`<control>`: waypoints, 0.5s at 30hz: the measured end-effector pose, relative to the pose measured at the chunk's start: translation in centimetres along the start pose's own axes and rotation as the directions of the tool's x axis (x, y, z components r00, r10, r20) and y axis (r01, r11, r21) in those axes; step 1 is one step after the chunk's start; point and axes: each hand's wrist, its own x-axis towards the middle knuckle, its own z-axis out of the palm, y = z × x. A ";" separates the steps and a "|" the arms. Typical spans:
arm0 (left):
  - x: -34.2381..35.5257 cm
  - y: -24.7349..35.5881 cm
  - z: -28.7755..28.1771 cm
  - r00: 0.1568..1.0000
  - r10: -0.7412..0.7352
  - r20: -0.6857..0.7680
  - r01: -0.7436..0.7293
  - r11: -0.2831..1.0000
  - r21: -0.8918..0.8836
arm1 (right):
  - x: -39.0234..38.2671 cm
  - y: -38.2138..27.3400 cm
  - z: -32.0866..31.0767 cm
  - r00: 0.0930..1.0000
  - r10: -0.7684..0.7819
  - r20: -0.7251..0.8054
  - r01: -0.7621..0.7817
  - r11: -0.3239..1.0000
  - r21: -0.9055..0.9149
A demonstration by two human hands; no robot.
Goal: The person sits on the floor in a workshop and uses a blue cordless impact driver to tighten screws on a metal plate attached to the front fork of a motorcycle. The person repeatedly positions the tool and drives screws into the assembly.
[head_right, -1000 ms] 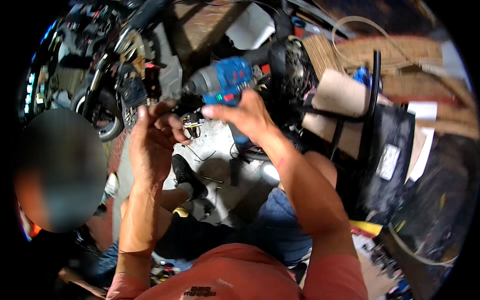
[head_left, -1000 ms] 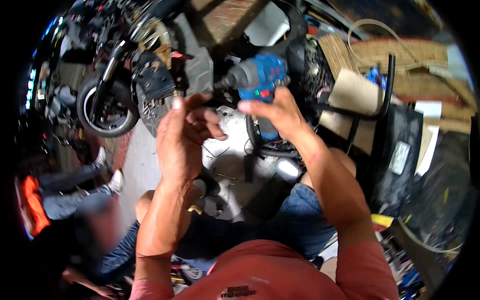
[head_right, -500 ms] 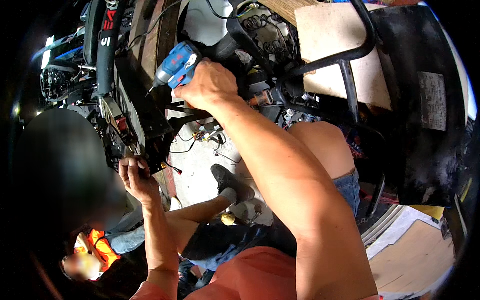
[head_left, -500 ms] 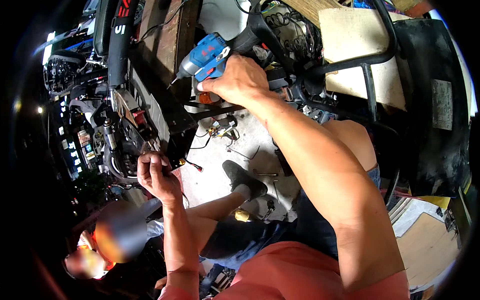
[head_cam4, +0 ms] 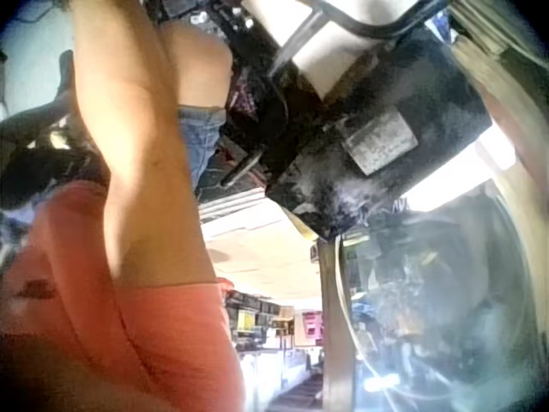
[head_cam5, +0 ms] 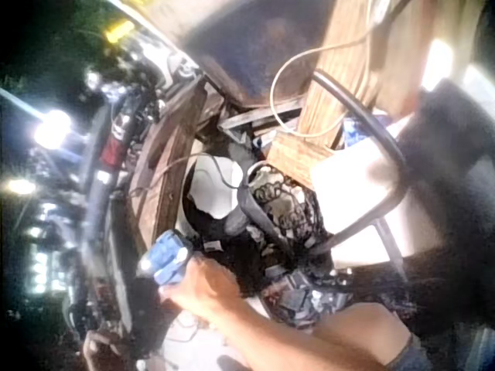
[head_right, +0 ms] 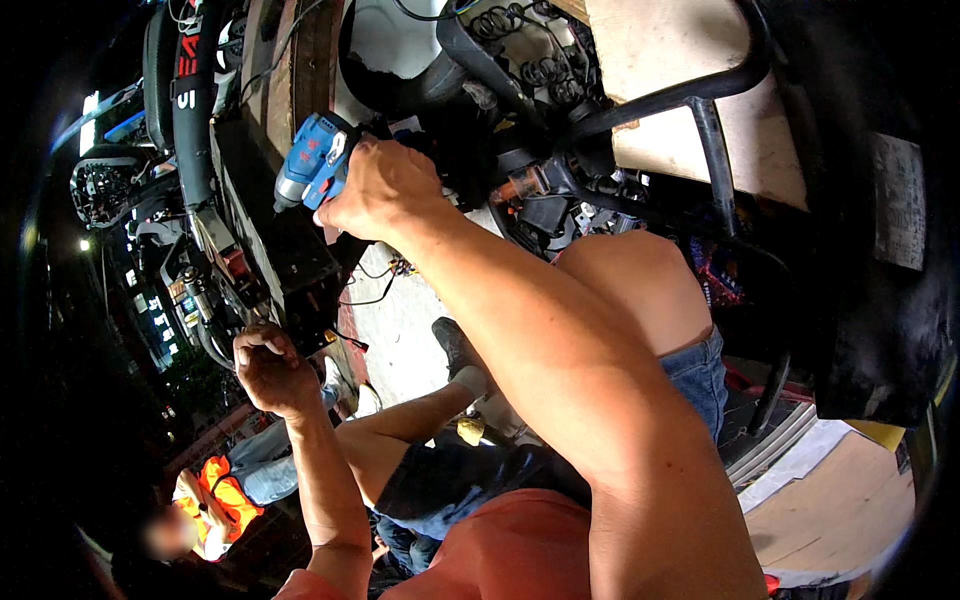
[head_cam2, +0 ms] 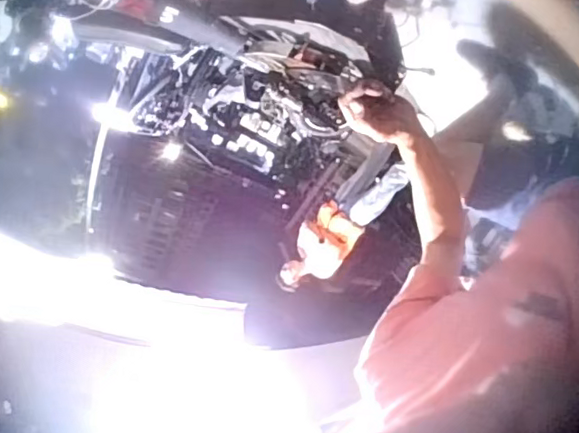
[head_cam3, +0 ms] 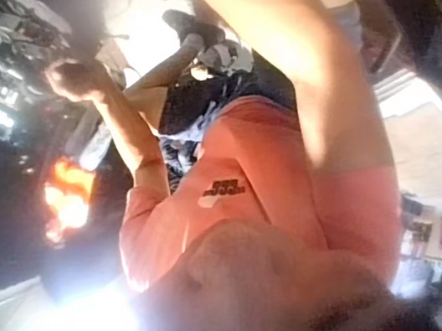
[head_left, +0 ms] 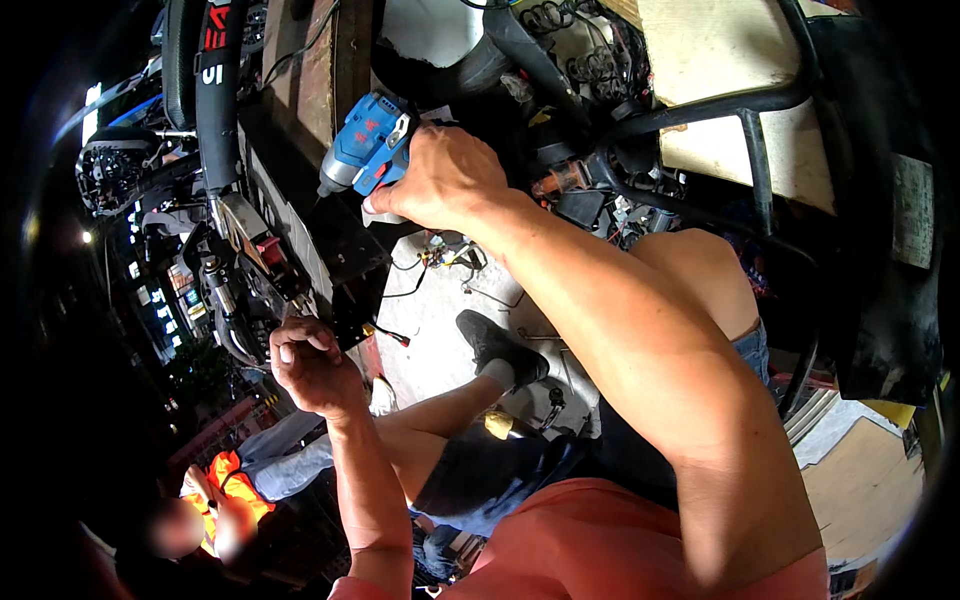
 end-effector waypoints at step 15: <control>0.0 0.2 -0.7 0.998 -0.041 0.045 0.044 0.996 -0.075 | -0.7 -2.2 -1.5 0.962 -0.267 -0.054 0.243 0.930 -0.275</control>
